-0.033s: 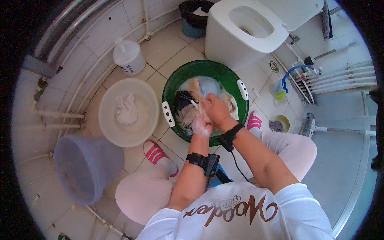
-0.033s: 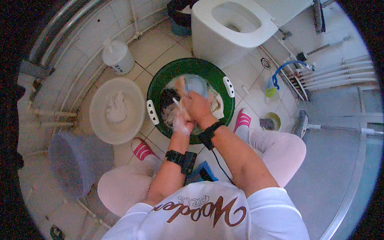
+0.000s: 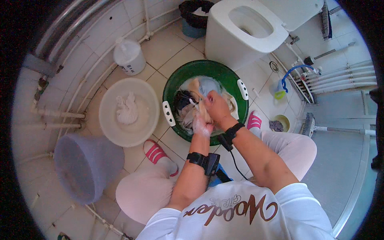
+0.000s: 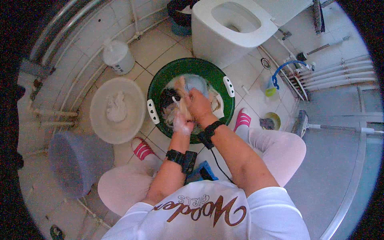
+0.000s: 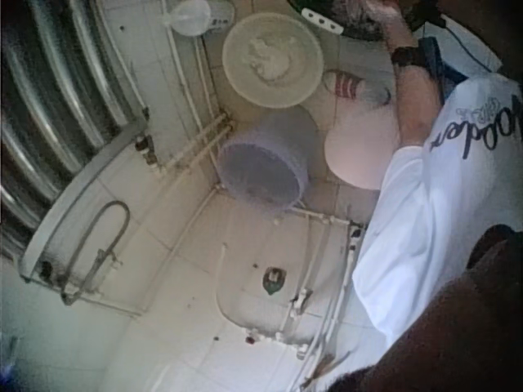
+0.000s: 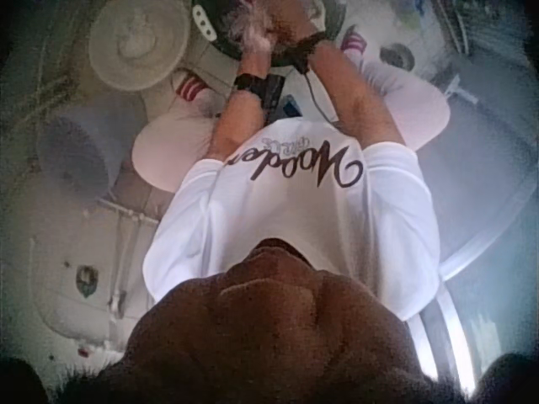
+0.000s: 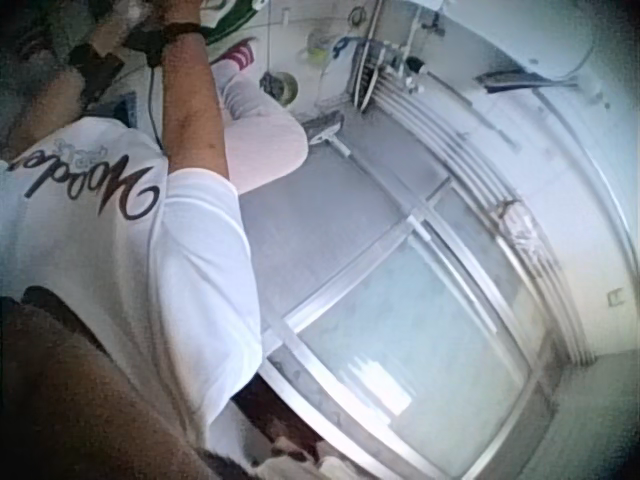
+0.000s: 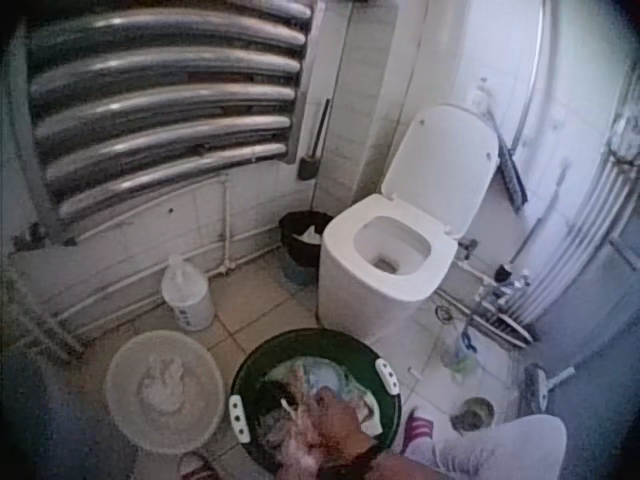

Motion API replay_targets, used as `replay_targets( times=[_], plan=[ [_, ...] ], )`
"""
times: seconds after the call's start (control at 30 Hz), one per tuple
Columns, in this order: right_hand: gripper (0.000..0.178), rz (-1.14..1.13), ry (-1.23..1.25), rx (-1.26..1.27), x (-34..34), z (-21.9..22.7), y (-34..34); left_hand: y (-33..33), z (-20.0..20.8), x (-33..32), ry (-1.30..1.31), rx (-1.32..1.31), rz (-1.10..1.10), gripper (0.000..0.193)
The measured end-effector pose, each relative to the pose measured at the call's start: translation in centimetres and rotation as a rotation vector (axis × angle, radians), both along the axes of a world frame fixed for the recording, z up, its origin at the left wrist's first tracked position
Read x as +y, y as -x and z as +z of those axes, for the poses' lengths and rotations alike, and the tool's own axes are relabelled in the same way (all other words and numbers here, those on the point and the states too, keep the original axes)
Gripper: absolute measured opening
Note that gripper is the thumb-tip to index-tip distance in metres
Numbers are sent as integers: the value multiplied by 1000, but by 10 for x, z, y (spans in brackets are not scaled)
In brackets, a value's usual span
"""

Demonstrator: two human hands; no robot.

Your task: The person sits on the bathroom floor and hand-washes several pieces of clothing in a green basin filled with soapy water. They scrub, rinse, and wring out each item before placing it into a white basin beside them.

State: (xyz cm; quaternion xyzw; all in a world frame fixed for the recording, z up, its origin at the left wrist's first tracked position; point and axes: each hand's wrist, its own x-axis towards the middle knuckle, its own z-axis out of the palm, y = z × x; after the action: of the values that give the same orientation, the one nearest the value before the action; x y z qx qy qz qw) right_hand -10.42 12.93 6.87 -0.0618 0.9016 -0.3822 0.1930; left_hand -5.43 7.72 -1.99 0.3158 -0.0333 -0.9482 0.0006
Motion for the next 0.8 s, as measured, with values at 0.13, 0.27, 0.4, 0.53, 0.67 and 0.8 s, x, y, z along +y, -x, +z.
replay_targets(
  times=[0.13,0.27,0.4,0.53,0.67,0.8],
  plan=[
    [26,131,-120,410,0,-23,-31,-6,-35,-11,-65,78,-21,43],
    [23,386,-414,793,-2,-8,-31,-9,-33,-3,1027,174,-106,49],
    [31,40,-124,408,2,10,-5,1,-6,3,162,-20,-66,52],
    [24,381,-554,747,8,-6,-22,-6,-8,-16,445,321,-89,52],
    [20,492,-446,727,16,-24,-34,-17,-16,-10,-440,311,20,42],
    [20,65,-43,398,23,-12,-20,-7,-1,3,115,83,-94,46]
  ],
)
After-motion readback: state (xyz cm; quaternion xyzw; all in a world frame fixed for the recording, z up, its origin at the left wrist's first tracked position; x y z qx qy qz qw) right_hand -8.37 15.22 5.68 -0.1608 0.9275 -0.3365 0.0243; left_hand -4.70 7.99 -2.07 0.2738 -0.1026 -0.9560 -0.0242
